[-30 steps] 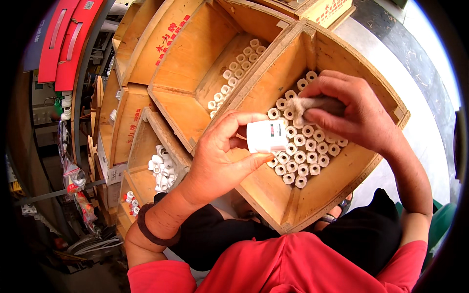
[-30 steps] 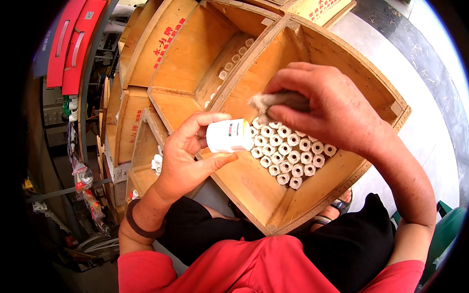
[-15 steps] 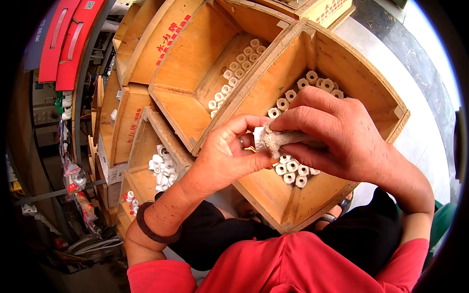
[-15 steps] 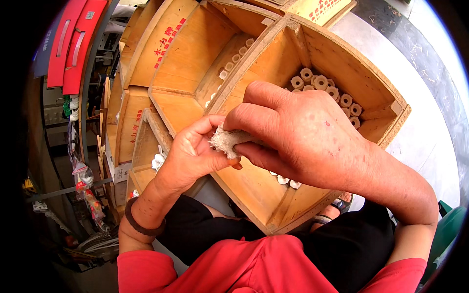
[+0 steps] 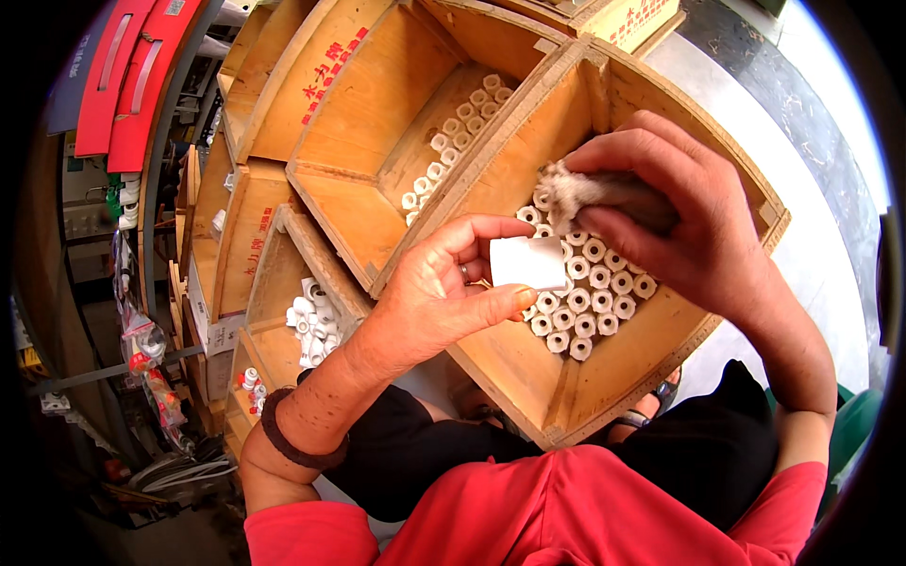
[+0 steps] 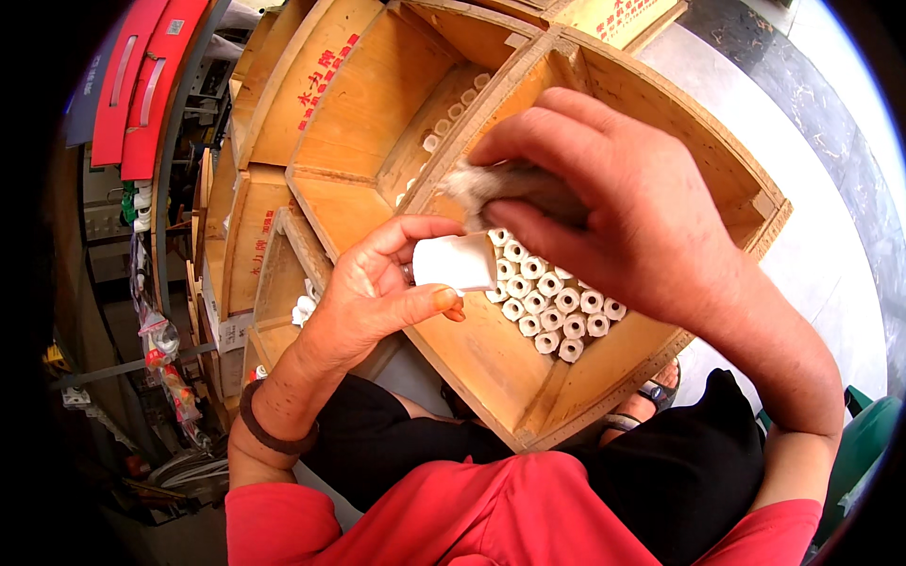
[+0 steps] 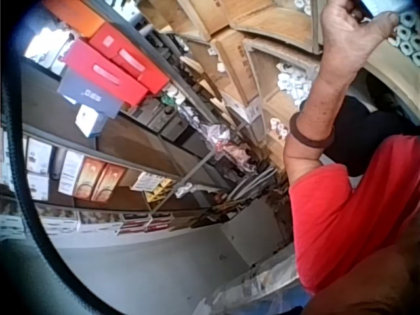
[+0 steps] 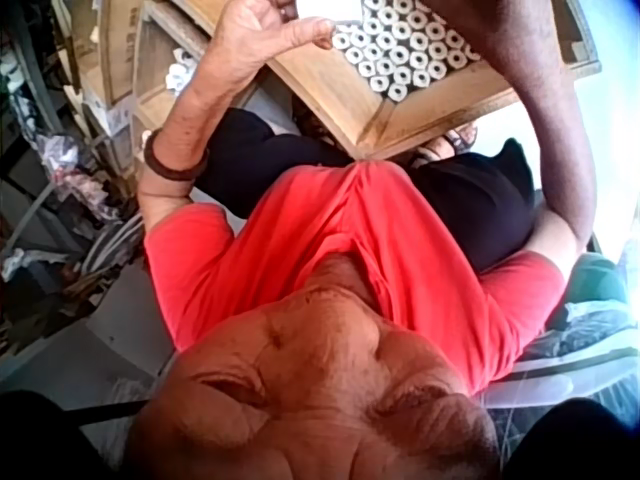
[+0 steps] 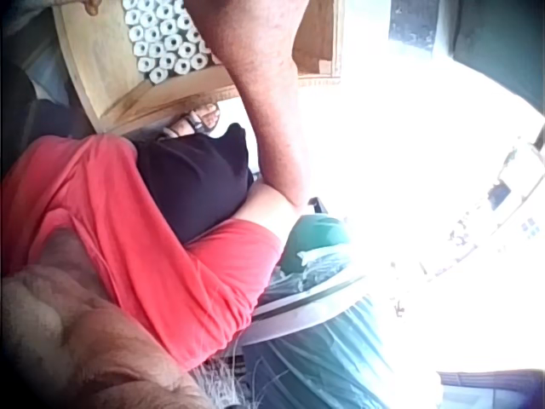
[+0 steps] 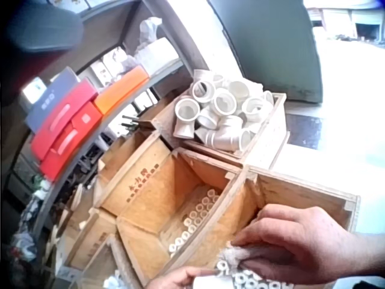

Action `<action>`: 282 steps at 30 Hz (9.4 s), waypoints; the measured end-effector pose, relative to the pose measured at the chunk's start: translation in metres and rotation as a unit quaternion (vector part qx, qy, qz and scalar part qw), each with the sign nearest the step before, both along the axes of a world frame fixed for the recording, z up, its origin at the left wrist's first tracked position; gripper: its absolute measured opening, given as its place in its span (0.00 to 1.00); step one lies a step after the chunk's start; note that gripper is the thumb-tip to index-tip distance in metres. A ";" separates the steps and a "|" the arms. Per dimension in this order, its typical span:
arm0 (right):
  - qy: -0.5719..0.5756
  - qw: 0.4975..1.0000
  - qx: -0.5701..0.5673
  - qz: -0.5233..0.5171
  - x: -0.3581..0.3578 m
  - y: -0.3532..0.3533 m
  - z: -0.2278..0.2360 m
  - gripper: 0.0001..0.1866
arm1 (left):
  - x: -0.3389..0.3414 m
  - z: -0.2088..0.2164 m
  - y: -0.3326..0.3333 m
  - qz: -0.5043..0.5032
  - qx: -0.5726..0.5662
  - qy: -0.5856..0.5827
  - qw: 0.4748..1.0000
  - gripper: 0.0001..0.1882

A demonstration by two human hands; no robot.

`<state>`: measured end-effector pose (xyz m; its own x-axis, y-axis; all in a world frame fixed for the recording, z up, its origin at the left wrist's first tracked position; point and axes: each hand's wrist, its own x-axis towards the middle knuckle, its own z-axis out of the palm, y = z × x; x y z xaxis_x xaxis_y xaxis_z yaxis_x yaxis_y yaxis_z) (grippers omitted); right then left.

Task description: The person repeatedly picks up small white plastic pipe fittings from a wooden crate and wipes them with a cloth. They rotate each fitting to clean all sides and then place it back into the crate.

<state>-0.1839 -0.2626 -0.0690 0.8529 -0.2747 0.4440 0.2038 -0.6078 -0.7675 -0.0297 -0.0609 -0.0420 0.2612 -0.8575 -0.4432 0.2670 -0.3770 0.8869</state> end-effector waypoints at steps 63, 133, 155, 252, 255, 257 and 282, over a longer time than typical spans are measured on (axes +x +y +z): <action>0.025 0.997 0.010 0.066 -0.002 0.019 0.006 0.17 | -0.010 0.006 -0.001 0.008 -0.026 0.060 0.998 0.28; 0.074 0.995 0.001 0.070 0.001 0.004 -0.003 0.16 | -0.005 -0.002 -0.003 0.015 -0.034 0.032 0.999 0.30; 0.035 0.998 -0.057 0.012 -0.002 -0.012 -0.004 0.16 | 0.006 0.004 -0.007 0.019 0.028 0.017 0.999 0.24; 0.060 0.998 -0.018 0.019 -0.003 -0.010 0.009 0.17 | 0.004 0.002 0.001 0.045 -0.006 0.063 0.997 0.24; 0.030 0.999 -0.018 0.032 -0.002 -0.006 0.016 0.18 | 0.004 0.004 0.000 0.038 -0.007 0.088 0.995 0.23; 0.002 0.998 -0.049 0.029 0.000 0.006 0.021 0.21 | 0.003 0.004 0.000 0.028 0.012 0.074 0.997 0.24; 0.022 0.998 -0.059 0.031 -0.004 0.006 0.021 0.20 | -0.006 0.011 -0.003 0.058 -0.019 0.006 0.998 0.26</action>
<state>-0.1882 -0.2571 -0.0484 0.8863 -0.1692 0.4312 0.2110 -0.6811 -0.7011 -0.0355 -0.0637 -0.0306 0.3547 -0.8380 -0.4147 0.3174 -0.3093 0.8965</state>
